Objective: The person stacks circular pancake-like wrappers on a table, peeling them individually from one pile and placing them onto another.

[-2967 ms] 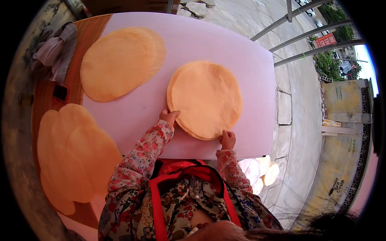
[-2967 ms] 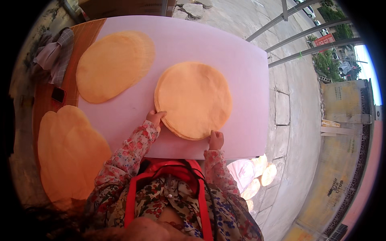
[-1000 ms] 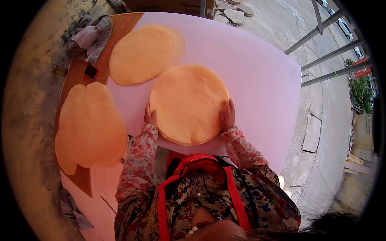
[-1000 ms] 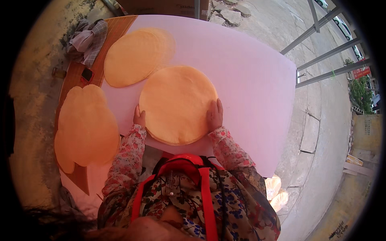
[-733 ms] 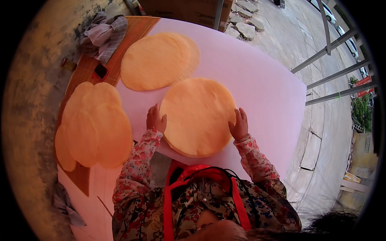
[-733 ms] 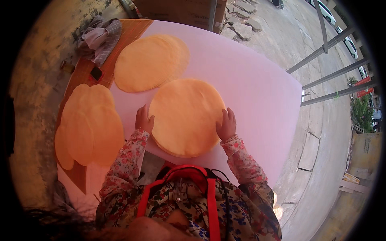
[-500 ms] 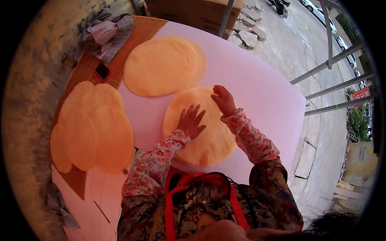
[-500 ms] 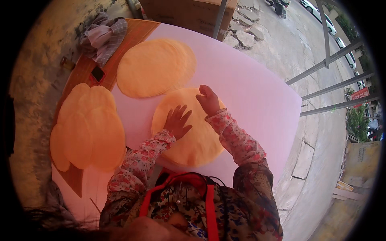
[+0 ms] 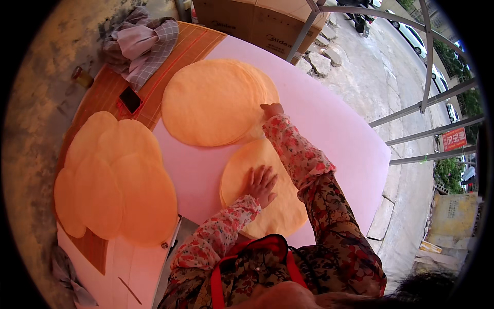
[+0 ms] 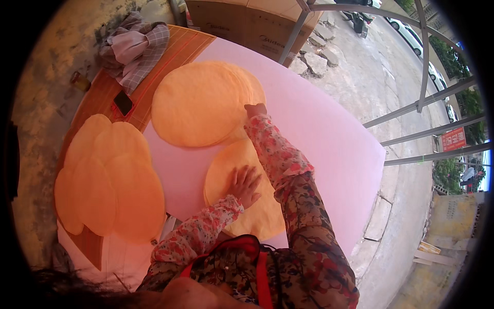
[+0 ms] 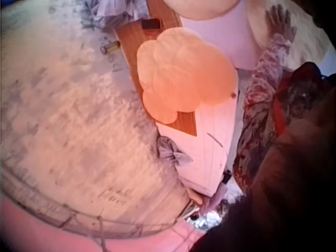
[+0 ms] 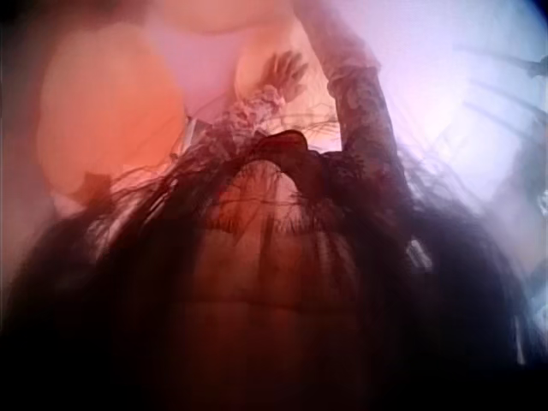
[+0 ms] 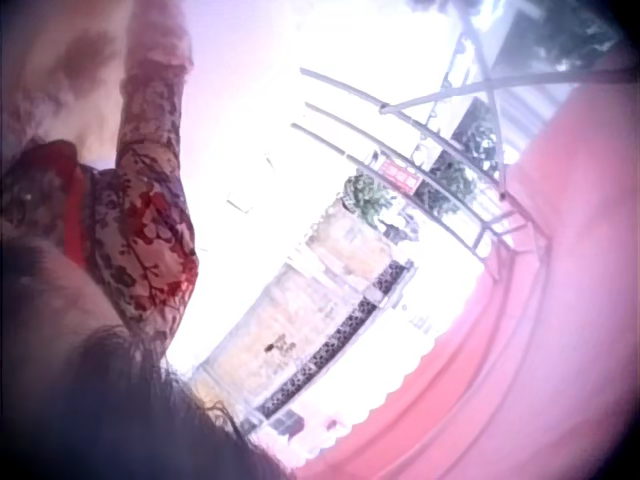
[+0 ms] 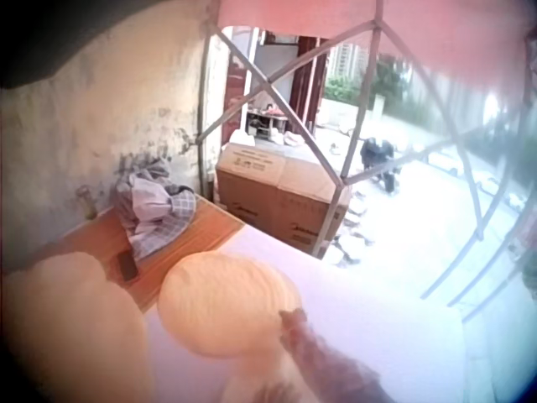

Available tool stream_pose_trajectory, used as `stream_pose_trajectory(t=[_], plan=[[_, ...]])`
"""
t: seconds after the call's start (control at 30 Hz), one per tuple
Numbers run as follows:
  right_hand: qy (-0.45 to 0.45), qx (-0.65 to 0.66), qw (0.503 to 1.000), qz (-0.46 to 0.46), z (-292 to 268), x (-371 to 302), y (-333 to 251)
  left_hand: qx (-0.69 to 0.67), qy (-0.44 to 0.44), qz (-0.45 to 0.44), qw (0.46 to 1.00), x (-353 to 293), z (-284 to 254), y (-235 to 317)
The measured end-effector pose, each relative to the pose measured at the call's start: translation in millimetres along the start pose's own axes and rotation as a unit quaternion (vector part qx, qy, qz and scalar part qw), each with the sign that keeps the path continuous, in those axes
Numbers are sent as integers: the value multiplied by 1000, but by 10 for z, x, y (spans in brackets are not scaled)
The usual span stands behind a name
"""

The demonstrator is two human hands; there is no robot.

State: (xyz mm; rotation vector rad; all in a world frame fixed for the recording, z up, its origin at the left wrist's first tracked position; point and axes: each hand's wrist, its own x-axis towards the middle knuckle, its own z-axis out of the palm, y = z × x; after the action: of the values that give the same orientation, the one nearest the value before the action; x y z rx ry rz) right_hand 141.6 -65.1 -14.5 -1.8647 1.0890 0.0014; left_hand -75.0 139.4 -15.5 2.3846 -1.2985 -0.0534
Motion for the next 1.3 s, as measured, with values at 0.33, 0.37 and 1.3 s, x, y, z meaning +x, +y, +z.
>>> stream_pose_trajectory(t=[0.33, 0.37, 1.3], plan=[[-8, 64, 989, 135, -443, 174, -167, -19, -28, -6, 999, 32, -62, -7], [-37, 111, 983, 143, -416, 100, -219, -17, -32, -12, 999, 20, -71, -39], [-232, 618, 751, -12, 497, -1179, 36, 30, -46, -20, 998, -41, 726, -74]])
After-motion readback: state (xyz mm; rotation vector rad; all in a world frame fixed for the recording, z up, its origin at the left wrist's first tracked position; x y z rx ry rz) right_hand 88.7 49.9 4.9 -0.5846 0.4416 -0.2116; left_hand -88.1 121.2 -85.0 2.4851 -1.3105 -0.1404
